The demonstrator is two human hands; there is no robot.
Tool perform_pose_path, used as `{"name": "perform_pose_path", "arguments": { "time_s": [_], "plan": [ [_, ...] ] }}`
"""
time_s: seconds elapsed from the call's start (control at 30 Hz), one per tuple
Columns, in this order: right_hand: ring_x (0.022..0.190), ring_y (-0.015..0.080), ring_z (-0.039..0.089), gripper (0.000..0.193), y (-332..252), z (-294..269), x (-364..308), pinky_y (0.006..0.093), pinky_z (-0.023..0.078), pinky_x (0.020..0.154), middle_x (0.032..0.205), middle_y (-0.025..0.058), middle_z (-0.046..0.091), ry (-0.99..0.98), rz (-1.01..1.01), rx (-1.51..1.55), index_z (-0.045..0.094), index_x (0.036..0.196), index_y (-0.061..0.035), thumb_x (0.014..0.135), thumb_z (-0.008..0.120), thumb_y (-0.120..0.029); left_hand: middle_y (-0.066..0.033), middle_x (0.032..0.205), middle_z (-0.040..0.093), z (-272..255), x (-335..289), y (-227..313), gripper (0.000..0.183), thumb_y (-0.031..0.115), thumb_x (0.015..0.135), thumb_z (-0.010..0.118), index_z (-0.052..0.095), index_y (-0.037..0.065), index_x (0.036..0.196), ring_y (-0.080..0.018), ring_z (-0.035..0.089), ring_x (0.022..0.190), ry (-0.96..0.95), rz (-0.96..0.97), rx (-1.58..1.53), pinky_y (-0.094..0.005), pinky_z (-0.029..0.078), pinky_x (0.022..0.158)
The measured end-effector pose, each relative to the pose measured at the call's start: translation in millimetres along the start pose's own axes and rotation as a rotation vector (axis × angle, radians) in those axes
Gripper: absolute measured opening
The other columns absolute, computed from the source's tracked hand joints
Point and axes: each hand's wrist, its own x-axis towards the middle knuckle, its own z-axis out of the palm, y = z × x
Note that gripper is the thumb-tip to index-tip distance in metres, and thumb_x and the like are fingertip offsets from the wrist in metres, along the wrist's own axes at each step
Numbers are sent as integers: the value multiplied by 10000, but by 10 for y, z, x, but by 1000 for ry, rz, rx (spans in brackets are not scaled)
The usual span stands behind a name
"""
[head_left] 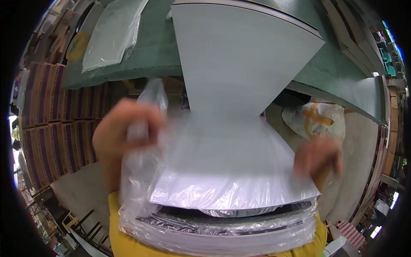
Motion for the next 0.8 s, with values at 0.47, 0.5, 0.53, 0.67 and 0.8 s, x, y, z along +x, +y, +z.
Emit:
{"name": "perform_pose_path", "arguments": {
  "time_s": [0.47, 0.5, 0.53, 0.67, 0.8],
  "plan": [
    [861, 171, 533, 459, 1158, -248, 723, 290, 403, 770, 898, 114, 600, 119, 634, -349, 601, 946, -7, 835, 487, -437, -50, 641, 522, 785, 975, -974, 256, 252, 853, 498, 543, 9, 788, -93, 470, 543, 393, -244, 223, -239, 383, 475],
    [816, 150, 523, 404, 989, -157, 882, 280, 404, 728, 860, 91, 598, 209, 538, -308, 600, 917, -6, 828, 517, -391, -36, 623, 516, 731, 1109, -733, 298, 284, 866, 470, 548, 8, 785, -84, 461, 526, 469, -87, 140, -228, 373, 457],
    [770, 128, 514, 350, 786, -48, 1038, 270, 405, 687, 822, 68, 595, 293, 437, -264, 599, 888, -5, 821, 547, -345, -22, 605, 510, 668, 1195, -514, 342, 316, 880, 441, 554, 8, 783, -75, 451, 509, 543, 68, 60, -217, 362, 440],
    [703, 95, 525, 151, 399, -89, 974, 242, 415, 656, 753, 15, 596, 112, 375, -495, 595, 811, 4, 741, 666, -109, -29, 649, 537, 139, 1118, -152, 436, 389, 893, 389, 572, 1, 814, -75, 492, 573, 743, 71, 215, -206, 368, 457],
    [688, 96, 519, 133, 650, -141, 747, 235, 411, 635, 738, 21, 595, 118, 421, -435, 604, 806, -13, 737, 647, -118, -15, 665, 544, 128, 1070, -227, 290, 288, 837, 548, 581, 0, 829, -75, 486, 610, 710, 12, 53, -217, 394, 563]
  ]
}}
